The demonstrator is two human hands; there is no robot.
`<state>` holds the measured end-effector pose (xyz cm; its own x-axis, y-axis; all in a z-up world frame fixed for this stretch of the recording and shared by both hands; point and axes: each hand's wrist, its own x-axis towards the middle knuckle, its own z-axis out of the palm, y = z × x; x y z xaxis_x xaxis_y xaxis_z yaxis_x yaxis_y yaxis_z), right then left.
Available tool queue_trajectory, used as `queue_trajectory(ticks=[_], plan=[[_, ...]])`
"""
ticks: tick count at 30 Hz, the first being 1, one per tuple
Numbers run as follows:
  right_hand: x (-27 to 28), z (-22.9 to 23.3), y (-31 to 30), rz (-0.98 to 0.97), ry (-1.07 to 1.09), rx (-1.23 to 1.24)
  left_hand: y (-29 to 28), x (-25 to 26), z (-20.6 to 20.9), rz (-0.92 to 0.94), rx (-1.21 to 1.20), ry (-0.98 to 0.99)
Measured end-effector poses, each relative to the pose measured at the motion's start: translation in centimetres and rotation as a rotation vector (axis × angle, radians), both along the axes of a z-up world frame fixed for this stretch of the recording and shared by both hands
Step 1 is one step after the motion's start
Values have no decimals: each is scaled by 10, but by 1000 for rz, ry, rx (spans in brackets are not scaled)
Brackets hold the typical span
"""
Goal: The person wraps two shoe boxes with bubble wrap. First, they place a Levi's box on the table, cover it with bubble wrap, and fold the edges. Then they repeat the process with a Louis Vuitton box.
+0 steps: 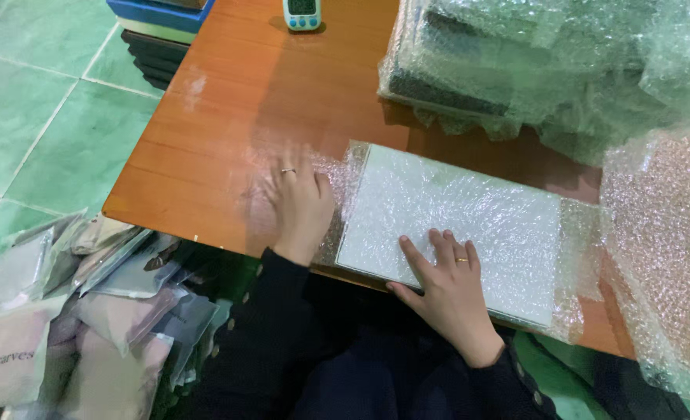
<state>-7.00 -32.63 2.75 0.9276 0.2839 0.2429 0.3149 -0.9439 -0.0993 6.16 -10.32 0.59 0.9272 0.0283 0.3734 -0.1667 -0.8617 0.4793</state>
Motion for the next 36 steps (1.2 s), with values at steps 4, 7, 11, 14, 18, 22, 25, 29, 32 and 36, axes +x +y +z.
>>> queue_trajectory(ticks=[4, 7, 11, 14, 18, 22, 25, 29, 32, 36], plan=[[1, -6, -2, -30, 19, -22, -45, -33, 2, -382, 163, 135], [-2, -11, -1, -40, 44, -54, -66, -49, -5, -686, 175, -15], [1, -11, 0, -22, -9, -33, -54, -33, -5, -536, 194, 247], [-4, -13, 0, -12, -26, -4, -31, -24, -4, -364, 221, 367], [-3, -12, 1, -14, -31, 3, 12, -18, 6, -71, 356, 283], [1, -12, 0, -14, -26, -6, 68, -34, 18, 200, 11, 433], [-1, -15, -1, -12, -8, -8, 82, -59, 15, 184, 45, 544], [-1, -14, 1, -21, -13, 1, 81, -69, 7, 95, -118, 705], [-1, -13, 1, -24, -23, 3, 80, -71, -2, 64, -332, 678], [-3, -14, 1, -24, -27, 8, 78, -76, -24, 69, -732, 712]])
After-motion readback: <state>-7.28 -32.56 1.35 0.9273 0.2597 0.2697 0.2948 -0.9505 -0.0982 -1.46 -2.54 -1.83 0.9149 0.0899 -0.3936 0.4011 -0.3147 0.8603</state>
